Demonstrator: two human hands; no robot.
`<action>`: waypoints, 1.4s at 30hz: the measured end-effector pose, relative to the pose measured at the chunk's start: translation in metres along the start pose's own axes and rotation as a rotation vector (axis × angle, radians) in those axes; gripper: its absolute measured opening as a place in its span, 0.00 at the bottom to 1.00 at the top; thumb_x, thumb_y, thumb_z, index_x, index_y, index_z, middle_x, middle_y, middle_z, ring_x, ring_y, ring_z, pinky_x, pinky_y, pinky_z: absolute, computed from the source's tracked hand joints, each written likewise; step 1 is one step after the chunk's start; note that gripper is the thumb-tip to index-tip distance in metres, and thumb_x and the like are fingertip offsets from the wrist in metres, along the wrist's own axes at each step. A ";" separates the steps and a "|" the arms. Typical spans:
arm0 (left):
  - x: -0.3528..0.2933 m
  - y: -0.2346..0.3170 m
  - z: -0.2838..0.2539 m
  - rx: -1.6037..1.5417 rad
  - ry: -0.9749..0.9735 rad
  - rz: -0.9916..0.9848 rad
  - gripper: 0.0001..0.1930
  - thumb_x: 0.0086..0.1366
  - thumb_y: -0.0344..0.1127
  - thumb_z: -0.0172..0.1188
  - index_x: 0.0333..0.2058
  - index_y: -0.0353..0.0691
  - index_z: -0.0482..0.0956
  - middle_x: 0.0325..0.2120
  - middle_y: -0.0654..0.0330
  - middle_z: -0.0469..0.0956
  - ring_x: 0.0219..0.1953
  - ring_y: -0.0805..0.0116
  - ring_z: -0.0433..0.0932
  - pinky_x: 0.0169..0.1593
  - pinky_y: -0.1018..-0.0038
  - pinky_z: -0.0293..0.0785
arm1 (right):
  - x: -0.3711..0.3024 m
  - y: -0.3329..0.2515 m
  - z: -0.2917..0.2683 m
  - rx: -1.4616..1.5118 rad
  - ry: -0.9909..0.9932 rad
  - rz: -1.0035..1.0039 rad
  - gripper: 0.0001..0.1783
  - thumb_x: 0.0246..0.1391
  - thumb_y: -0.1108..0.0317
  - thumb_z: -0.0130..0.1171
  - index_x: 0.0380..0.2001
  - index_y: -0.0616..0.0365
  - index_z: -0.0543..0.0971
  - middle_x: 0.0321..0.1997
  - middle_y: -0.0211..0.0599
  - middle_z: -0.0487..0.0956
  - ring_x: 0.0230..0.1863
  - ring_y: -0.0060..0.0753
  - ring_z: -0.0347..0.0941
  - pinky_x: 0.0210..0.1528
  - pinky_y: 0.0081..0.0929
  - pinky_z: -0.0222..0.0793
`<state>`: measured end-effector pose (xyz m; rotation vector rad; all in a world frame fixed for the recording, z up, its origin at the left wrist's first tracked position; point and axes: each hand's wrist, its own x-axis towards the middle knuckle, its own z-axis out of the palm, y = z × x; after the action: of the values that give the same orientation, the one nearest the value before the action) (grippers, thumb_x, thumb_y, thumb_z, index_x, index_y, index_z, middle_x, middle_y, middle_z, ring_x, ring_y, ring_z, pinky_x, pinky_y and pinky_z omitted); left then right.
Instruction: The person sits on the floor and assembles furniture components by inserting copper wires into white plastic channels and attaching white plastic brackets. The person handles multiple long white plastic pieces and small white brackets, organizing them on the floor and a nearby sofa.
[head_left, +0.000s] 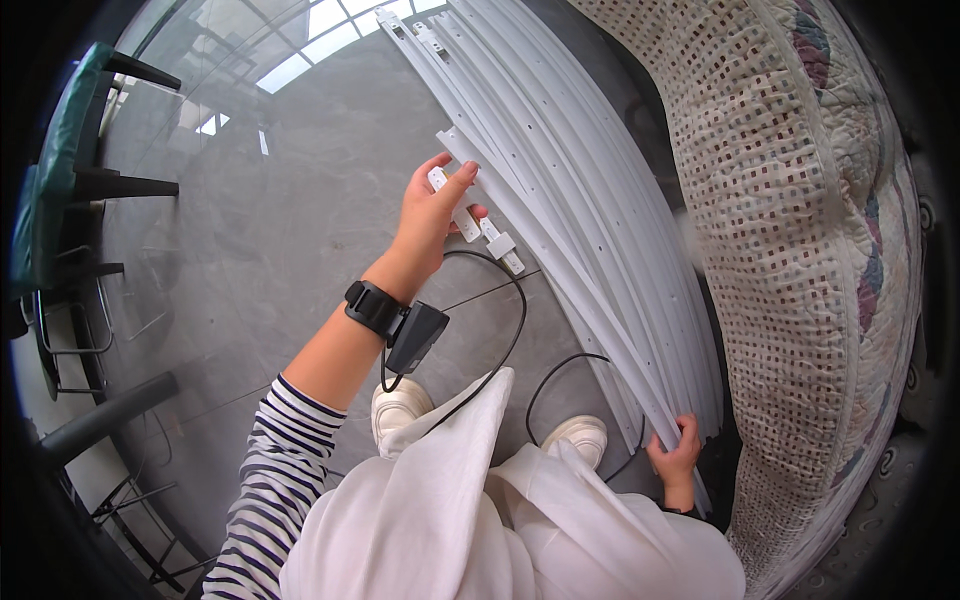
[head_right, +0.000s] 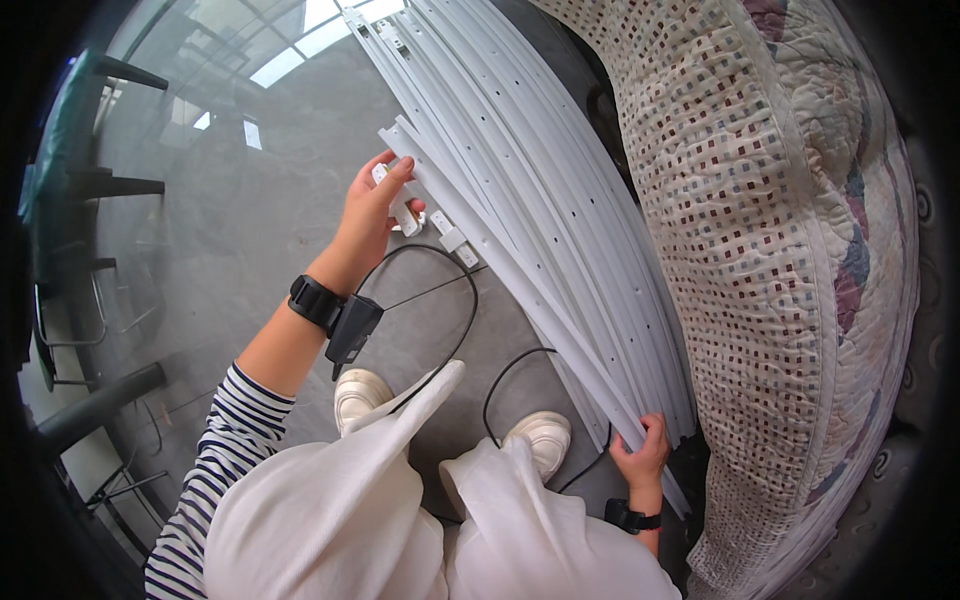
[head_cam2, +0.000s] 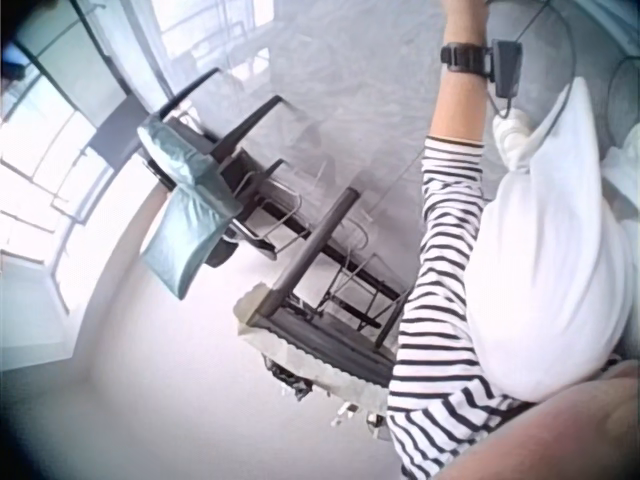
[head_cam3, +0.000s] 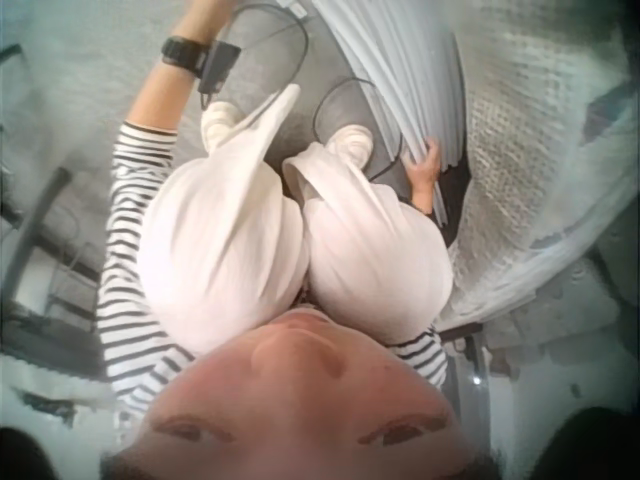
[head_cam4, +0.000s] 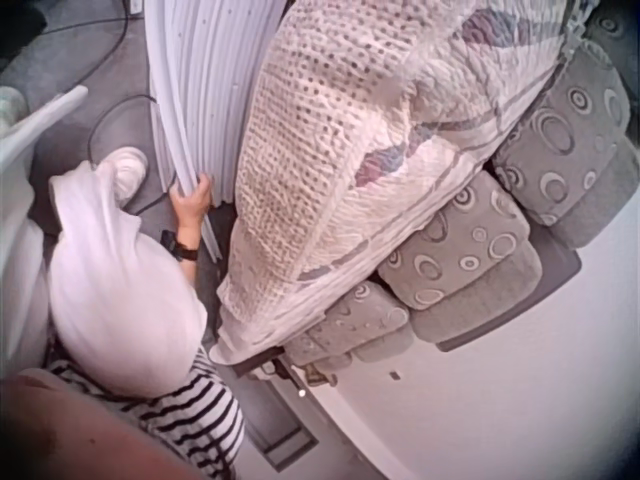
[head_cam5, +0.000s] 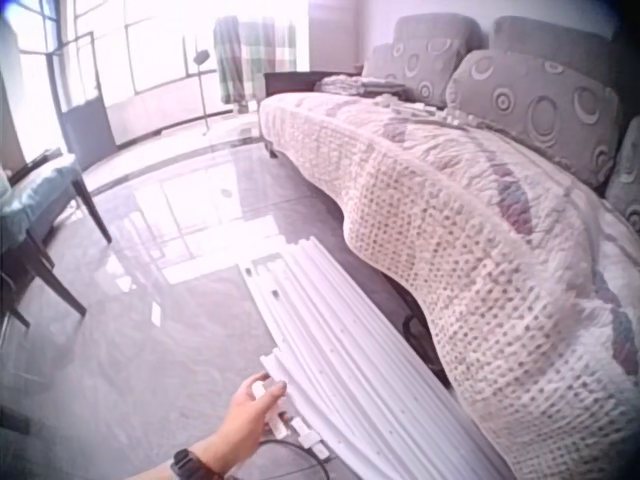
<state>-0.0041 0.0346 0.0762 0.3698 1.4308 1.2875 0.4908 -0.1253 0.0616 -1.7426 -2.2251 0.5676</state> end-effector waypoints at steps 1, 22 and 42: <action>0.001 0.004 -0.003 0.024 -0.052 0.003 0.30 0.66 0.47 0.66 0.59 0.37 0.66 0.43 0.61 0.77 0.36 0.72 0.79 0.38 0.70 0.77 | -0.006 0.004 -0.005 -0.005 -0.050 0.026 0.24 0.37 0.71 0.69 0.39 0.59 0.70 0.35 0.48 0.72 0.35 0.59 0.73 0.39 0.45 0.72; -0.096 -0.037 0.048 0.059 -0.407 -0.226 0.20 0.70 0.32 0.59 0.55 0.38 0.61 0.42 0.57 0.75 0.41 0.68 0.80 0.42 0.68 0.78 | 0.160 -0.164 0.002 0.603 -0.394 0.159 0.28 0.47 0.68 0.71 0.51 0.61 0.73 0.37 0.44 0.81 0.39 0.38 0.80 0.44 0.33 0.75; -0.073 -0.014 0.016 -0.004 -0.473 -0.158 0.14 0.64 0.27 0.66 0.45 0.44 0.72 0.53 0.53 0.79 0.53 0.68 0.78 0.57 0.68 0.74 | 0.141 -0.177 0.006 0.495 -0.442 0.123 0.21 0.46 0.67 0.69 0.42 0.61 0.74 0.36 0.46 0.81 0.36 0.48 0.81 0.41 0.36 0.75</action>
<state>0.0398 -0.0210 0.1047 0.5099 1.0330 0.9924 0.2996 -0.0260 0.1317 -1.6009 -1.9819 1.5102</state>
